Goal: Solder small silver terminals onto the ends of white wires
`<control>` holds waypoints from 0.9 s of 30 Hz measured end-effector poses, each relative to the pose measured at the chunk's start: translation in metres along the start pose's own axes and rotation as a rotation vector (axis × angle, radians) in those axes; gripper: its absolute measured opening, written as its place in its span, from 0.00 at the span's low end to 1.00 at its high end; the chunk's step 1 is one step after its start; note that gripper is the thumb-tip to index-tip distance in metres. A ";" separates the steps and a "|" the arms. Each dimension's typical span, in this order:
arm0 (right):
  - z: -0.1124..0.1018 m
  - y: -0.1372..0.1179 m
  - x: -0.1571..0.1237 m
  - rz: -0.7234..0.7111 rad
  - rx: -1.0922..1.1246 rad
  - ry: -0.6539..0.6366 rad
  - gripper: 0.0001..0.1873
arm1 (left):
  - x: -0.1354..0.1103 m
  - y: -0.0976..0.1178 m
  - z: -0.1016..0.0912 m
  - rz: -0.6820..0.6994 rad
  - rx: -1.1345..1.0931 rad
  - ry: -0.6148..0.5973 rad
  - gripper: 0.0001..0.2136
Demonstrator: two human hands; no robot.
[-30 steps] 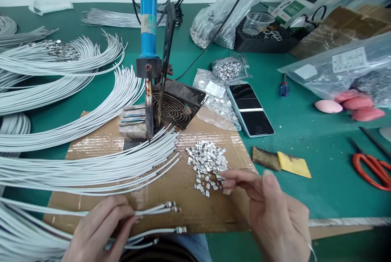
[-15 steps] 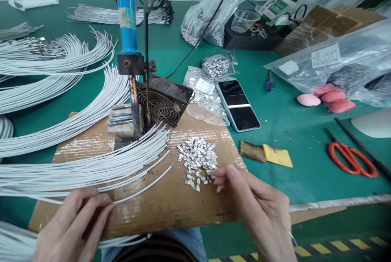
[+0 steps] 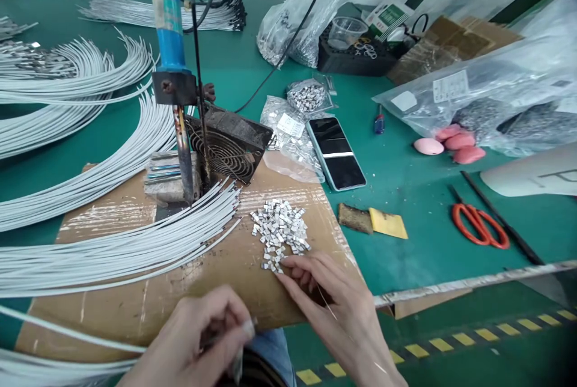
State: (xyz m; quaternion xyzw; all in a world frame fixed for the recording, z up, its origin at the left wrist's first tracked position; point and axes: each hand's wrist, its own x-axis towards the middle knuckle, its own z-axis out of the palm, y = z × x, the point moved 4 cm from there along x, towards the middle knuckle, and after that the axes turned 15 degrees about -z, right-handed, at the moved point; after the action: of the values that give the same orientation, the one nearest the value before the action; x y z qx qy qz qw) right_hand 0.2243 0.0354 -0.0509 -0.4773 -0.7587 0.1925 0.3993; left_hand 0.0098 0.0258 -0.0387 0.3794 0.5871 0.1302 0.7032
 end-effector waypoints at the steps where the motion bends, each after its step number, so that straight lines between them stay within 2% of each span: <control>1: 0.000 0.001 0.000 0.008 0.012 -0.015 0.08 | 0.005 0.004 -0.001 -0.001 -0.084 0.018 0.16; 4: -0.001 0.003 0.001 0.029 0.028 -0.060 0.06 | 0.012 0.002 -0.013 -0.062 -0.299 0.059 0.21; 7: -0.003 0.005 0.001 0.038 0.011 -0.118 0.04 | 0.008 -0.001 -0.022 -0.114 -0.418 0.114 0.21; 11: -0.006 0.004 0.006 0.048 -0.016 -0.207 0.04 | 0.001 0.004 -0.023 -0.115 -0.461 0.159 0.21; 15: -0.004 -0.001 0.010 0.070 -0.046 -0.249 0.06 | 0.001 0.006 -0.020 -0.110 -0.440 0.132 0.24; 20: 0.000 0.000 0.004 0.263 -0.053 -0.160 0.06 | -0.002 0.003 -0.020 -0.128 -0.491 0.134 0.27; 27: 0.014 -0.022 0.011 0.531 0.407 0.119 0.08 | -0.007 0.009 -0.018 -0.048 -0.444 0.286 0.26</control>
State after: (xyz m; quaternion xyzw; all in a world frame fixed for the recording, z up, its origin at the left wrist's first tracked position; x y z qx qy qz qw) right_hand 0.1986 0.0362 -0.0400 -0.5791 -0.5294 0.4090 0.4659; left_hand -0.0069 0.0343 -0.0277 0.1793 0.6462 0.2913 0.6822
